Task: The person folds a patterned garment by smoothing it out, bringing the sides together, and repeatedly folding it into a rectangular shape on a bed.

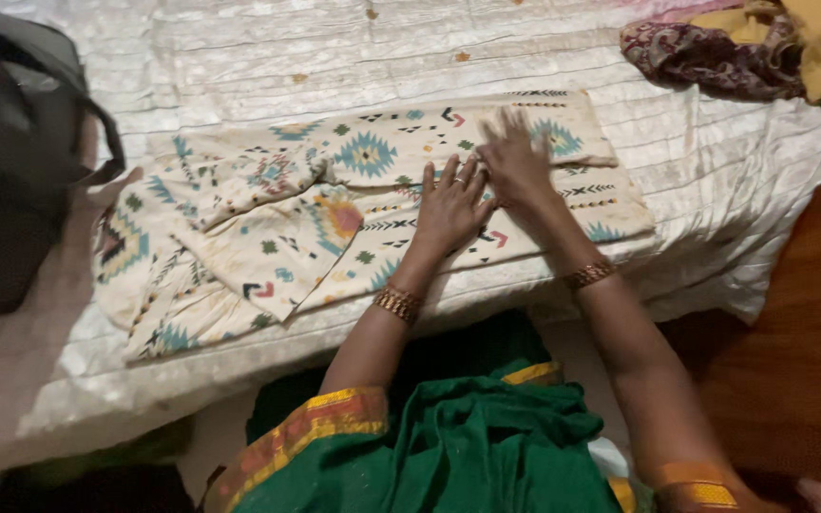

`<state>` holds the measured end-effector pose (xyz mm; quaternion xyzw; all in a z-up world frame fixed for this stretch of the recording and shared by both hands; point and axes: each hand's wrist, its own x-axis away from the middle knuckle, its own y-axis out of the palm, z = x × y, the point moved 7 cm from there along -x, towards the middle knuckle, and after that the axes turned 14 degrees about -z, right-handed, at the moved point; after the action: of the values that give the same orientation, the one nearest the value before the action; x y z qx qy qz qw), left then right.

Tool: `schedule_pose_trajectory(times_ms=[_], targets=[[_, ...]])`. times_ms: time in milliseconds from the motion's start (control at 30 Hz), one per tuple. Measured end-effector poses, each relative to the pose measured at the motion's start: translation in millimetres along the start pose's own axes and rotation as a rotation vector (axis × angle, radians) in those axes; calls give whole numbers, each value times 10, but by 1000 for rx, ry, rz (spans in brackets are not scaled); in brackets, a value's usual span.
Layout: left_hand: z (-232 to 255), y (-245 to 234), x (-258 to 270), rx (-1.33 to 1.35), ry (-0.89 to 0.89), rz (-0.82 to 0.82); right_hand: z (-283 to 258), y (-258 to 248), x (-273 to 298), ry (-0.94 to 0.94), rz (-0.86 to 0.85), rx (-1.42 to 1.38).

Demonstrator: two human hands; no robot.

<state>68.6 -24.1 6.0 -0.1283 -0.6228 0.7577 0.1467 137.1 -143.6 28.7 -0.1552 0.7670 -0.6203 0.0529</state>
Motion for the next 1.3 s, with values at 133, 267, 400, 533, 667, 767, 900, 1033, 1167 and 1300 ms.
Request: schedule_pose_trajectory(times_ms=[133,267,400,533,667,767,900,1033,1167,1300], targets=[[110,-86,107,-72,84,109,-308,195,-104,-45,-44,-125],[-125,-305,644,88,115,-250,-308,110,46,27,-34,-89],[-1343,-973,1225,308,-225,-9,-449,15,205,79,-12,-84],[-2182,-1039,1406,168,-425,132,-1284,-59,134,-296,139,-64],[-2200,-700,1455,39,-451,139,-2658,239,109,-615,-9,130],[-2261,-637,1425,17,-430,23,-3082,376,167,-586,-150,48],[-2292,-734,1479,20,-445,-24,-2935,451,16,-425,-164,32],[-2425,-957,1704,154,-503,-121,-2785,569,-104,-433,-71,66],[-2740,-1166,2076,221,-638,-45,-2758,649,-188,-459,-62,35],[-3052,-1236,2288,167,-837,-9,-2729,674,-211,-477,-39,34]])
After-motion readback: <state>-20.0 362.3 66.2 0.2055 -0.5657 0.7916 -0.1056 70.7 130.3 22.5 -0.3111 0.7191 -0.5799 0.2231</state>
